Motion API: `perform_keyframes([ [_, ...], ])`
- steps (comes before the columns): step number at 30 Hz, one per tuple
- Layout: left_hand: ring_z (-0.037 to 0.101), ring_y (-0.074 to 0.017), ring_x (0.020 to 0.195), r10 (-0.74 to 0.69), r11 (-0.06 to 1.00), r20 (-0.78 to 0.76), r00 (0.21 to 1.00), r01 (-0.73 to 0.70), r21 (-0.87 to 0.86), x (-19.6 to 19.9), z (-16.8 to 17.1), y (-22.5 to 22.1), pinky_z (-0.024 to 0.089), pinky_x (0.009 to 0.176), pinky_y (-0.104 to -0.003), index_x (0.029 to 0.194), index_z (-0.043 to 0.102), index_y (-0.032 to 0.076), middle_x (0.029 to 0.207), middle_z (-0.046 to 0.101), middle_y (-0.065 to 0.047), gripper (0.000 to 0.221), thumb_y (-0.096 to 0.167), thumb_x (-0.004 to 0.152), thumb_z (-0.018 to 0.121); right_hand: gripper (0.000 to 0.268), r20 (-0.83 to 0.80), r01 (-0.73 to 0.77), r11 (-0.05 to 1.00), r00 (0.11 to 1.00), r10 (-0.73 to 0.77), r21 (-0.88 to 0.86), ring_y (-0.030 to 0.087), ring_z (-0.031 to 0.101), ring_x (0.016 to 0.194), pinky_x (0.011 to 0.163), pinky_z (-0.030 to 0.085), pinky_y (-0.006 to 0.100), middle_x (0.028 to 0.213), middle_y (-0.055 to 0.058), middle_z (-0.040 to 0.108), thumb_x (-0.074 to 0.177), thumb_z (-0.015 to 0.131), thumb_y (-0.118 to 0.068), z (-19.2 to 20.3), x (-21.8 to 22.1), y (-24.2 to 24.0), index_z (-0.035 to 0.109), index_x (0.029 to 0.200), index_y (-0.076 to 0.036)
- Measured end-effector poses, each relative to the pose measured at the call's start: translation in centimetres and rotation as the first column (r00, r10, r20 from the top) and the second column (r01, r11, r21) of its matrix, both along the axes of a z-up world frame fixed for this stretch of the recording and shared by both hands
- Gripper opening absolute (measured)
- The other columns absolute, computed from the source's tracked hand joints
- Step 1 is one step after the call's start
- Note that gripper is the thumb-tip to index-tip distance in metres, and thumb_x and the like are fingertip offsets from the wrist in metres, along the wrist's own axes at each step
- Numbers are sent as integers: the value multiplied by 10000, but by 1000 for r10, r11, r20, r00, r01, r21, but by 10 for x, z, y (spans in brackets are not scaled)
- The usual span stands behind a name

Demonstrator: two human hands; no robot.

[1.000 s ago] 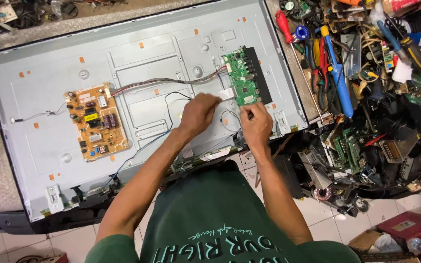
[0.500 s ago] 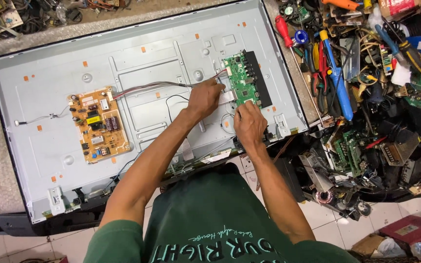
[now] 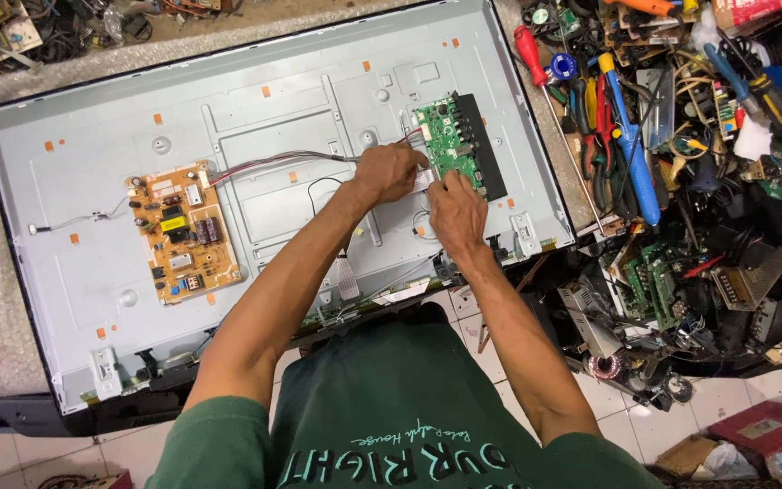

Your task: Securing internal parts and connecting ribbon cables inside a television chassis during a repair process.

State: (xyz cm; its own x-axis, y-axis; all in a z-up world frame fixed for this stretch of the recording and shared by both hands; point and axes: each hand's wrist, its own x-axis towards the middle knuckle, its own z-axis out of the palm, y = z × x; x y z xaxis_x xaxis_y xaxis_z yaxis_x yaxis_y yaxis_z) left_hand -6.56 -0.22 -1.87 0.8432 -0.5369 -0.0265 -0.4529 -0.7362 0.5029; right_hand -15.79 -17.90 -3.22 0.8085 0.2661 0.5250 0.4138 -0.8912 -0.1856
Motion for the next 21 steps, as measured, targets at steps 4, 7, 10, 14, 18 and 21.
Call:
perform_keyframes([
  [4, 751, -395, 928, 4, 996, -54, 999, 1, 93, 8, 5, -1, 604, 862, -531, 1128, 775, 330, 944, 767, -115, 330, 196, 923, 553, 182, 3, -31, 999, 1000, 31, 26, 281, 580, 693, 494, 463, 379, 771, 12, 446, 898, 713, -50, -12, 7, -4, 594, 780, -120],
  [7, 740, -409, 1006, -6, 994, -157, 988, 23, 105, 15, 0, 3, 588, 914, -541, 1136, 774, 363, 1015, 774, -134, 306, 238, 935, 580, 192, -6, -27, 999, 1000, 28, 39, 298, 607, 686, 499, 477, 389, 779, 9, 446, 895, 732, -63, -11, 9, -3, 576, 807, -131],
  [10, 713, -419, 1091, -5, 1000, -288, 958, 9, 13, 17, 2, 7, 562, 972, -563, 1147, 761, 371, 1109, 769, -115, 323, 234, 937, 557, 199, -16, -36, 999, 999, 37, 38, 288, 618, 682, 508, 496, 388, 782, -1, 441, 866, 777, -102, -10, 11, -4, 587, 825, -142],
  [14, 678, -442, 1152, -24, 998, -337, 941, 44, 52, 16, 15, 12, 526, 1042, -574, 1208, 732, 427, 1152, 754, -163, 399, 231, 925, 529, 203, -43, -60, 996, 997, 63, 65, 317, 632, 668, 512, 506, 424, 789, 7, 448, 863, 789, -113, -8, 12, -6, 588, 848, -145],
  [18, 759, -349, 991, -163, 914, -55, 985, 172, 368, 17, 10, 7, 600, 914, -506, 1270, 696, 490, 979, 777, -137, 463, 230, 915, 551, 183, -40, -63, 995, 997, 66, 77, 326, 646, 677, 534, 521, 434, 795, 13, 470, 874, 799, -175, -11, 12, -7, 616, 873, -160],
  [21, 771, -317, 926, -286, 851, 78, 955, 216, 479, 9, 21, 10, 619, 853, -502, 1292, 667, 507, 898, 776, -120, 490, 229, 935, 479, 171, -38, -51, 998, 998, 53, 37, 289, 644, 721, 561, 524, 397, 830, 5, 487, 929, 765, -273, -10, 7, -7, 631, 906, -169],
])
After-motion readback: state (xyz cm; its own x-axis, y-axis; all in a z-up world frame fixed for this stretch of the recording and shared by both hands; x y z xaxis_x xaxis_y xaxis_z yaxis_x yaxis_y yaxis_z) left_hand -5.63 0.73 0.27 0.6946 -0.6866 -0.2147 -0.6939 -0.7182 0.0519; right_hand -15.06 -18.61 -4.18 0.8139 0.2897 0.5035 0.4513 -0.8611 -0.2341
